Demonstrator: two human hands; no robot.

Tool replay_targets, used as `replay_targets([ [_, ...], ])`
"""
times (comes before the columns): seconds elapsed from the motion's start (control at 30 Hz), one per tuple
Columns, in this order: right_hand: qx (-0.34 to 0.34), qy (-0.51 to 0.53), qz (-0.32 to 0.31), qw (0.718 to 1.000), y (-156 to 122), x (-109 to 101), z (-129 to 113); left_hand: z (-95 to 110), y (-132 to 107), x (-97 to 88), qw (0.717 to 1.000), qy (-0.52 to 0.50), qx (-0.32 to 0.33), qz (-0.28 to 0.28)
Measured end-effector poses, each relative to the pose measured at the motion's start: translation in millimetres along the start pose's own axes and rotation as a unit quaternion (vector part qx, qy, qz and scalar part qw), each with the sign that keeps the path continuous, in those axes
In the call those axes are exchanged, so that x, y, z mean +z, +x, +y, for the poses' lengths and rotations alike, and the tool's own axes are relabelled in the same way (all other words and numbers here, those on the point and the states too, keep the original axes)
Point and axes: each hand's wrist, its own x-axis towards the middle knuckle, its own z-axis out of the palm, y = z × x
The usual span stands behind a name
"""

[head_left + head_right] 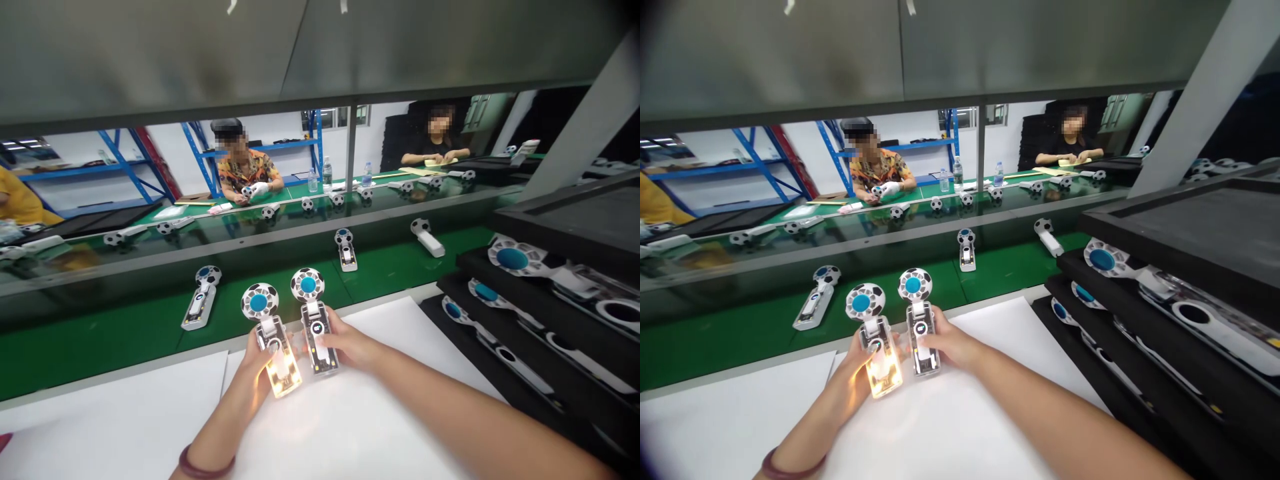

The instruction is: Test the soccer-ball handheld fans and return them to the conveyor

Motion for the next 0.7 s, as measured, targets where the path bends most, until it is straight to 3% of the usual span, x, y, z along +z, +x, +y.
replay_targets([
  [0.7,0.007,-0.036,-0.009,0.999,-2.1,-0.7,-2.2,3.2,1.0,-2.1,0.999,-0.009,-0.037,-0.012],
])
